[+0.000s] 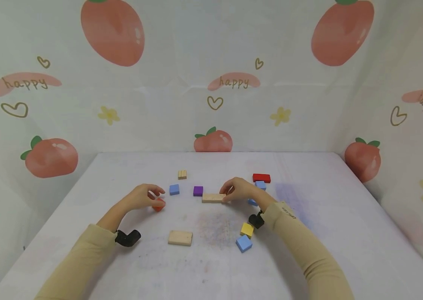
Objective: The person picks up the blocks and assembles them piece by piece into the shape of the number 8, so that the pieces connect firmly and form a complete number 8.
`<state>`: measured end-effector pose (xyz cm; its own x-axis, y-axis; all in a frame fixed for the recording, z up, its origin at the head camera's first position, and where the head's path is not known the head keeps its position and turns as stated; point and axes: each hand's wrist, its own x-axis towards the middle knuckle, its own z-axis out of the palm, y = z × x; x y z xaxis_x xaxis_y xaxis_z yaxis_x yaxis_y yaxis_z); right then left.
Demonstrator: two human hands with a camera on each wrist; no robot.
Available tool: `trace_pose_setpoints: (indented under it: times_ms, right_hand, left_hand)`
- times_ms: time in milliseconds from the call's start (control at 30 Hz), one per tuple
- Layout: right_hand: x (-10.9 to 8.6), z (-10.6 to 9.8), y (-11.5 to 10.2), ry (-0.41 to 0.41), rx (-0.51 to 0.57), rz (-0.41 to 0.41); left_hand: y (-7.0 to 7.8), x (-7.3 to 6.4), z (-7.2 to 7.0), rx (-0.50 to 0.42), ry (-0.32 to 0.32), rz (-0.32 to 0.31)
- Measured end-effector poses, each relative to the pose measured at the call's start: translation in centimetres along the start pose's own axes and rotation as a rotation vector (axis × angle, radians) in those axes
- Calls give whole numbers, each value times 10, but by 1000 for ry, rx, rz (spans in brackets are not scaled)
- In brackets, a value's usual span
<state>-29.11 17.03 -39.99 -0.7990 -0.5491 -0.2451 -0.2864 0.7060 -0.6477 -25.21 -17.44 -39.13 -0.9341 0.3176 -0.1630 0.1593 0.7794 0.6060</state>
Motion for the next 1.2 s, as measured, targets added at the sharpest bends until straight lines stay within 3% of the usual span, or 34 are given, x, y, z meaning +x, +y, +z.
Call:
trace_pose_setpoints:
  times_ms: [133,300,600,833,1033,1200]
  right_hand:
    - [-1,0,0,1,3,-4]
    - [-1,0,-1,0,13,4]
    - [-1,1,-1,4,12,-1]
    - [0,1,1,10,12,8]
    - [0,1,1,11,11,13]
    - [1,1,2,11,11,5]
  left_hand:
    - [-4,-3,4,12,-15,4]
    - [-6,-5,7,28,0,41]
    - [-8,-5,10,25,21,34]
    - [-8,-6,10,24,30,71]
    - [-3,-4,11,11,7,120]
    - [7,-2,11,-13,-14,109]
